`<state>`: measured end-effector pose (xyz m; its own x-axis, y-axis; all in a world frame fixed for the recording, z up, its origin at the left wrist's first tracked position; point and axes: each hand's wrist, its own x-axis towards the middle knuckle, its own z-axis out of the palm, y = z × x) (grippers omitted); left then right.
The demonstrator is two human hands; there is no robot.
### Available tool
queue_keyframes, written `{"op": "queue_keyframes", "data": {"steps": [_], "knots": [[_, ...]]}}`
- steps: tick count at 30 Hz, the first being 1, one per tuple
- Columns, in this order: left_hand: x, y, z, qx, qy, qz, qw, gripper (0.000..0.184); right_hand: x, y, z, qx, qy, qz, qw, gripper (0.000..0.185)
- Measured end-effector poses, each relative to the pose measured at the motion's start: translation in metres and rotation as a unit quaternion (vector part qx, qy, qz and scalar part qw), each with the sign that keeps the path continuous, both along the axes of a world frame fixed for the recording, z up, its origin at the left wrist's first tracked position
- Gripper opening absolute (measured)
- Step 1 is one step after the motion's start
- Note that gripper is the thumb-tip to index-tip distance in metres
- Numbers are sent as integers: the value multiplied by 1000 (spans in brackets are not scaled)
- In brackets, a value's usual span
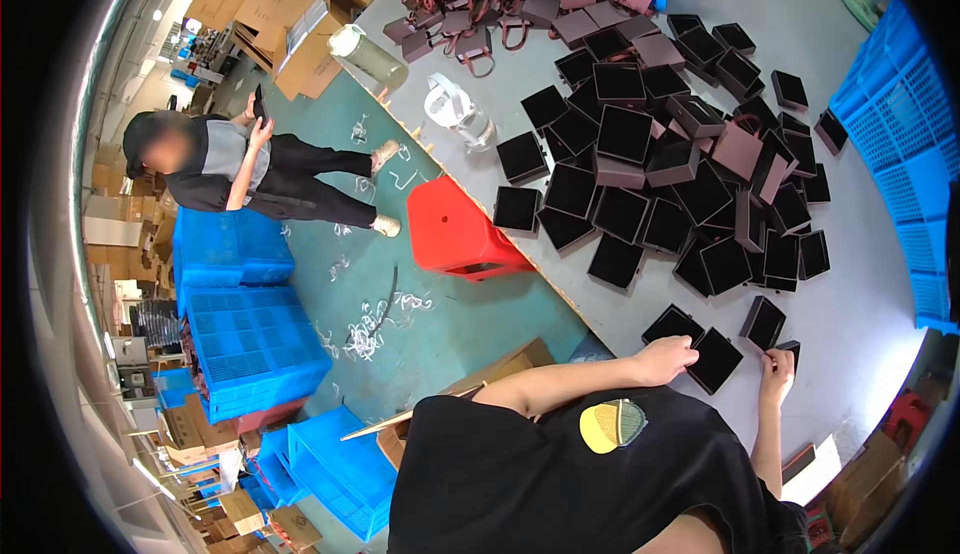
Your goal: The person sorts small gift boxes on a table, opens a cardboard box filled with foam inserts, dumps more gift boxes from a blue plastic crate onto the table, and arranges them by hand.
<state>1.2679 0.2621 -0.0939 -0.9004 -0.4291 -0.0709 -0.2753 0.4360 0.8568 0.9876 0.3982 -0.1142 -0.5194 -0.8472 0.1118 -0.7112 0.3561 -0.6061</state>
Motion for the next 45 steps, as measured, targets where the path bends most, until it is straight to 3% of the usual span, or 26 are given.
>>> {"op": "queue_keyframes", "data": {"steps": [3,5,7,11,13,16,18,21,23,24,25,27,29,31,33,35,37,39,41,45], "knots": [[14,-16,45,77,34,19,996,16,-14,9,15,-12,-16,-59,998,12],[29,-28,75,56,95,60,992,15,-20,11,36,-16,-8,-134,991,11],[48,-52,111,-17,145,111,983,13,4,-16,92,-55,-12,-169,984,10],[80,-112,151,-141,122,254,949,15,43,-106,161,-89,10,-46,995,9],[88,-149,158,-156,99,319,930,15,61,-161,167,-90,-55,9,994,10],[83,-209,160,-185,112,349,912,14,86,-253,158,-132,-13,87,987,10],[72,-253,154,-208,81,354,908,15,101,-308,152,-142,25,115,983,10],[52,-315,129,-242,46,330,911,19,111,-358,139,-73,-21,108,991,15],[38,-316,136,-247,-27,319,914,35,109,-356,143,-75,-11,108,991,19],[38,-317,134,-323,-39,287,901,49,104,-341,151,-53,22,123,991,23],[40,-309,133,-382,8,274,883,47,93,-322,147,-84,13,137,987,21],[38,-274,139,-371,87,276,882,37,59,-271,145,-153,-1,164,975,17],[41,-233,119,-218,94,251,938,26,28,-210,129,-124,-62,53,989,14],[29,-181,95,-235,81,154,956,22,-2,-150,102,-90,-139,-119,979,14],[15,-142,58,-239,74,65,966,27,-38,-98,56,11,-113,-228,967,16],[-7,-116,42,-239,58,38,969,29,-53,-76,38,24,-214,-266,940,21],[-30,-98,36,-209,28,95,973,44,-59,-70,29,15,-287,-290,913,31],[-47,-93,30,-156,39,215,963,50,-58,-89,23,-17,-326,-306,894,44],[-58,-97,26,-69,-33,290,954,50,-53,-113,26,16,-318,-313,895,59],[-51,-103,-10,-58,-102,280,953,41,-46,-154,18,140,-245,-295,913,82]]}}
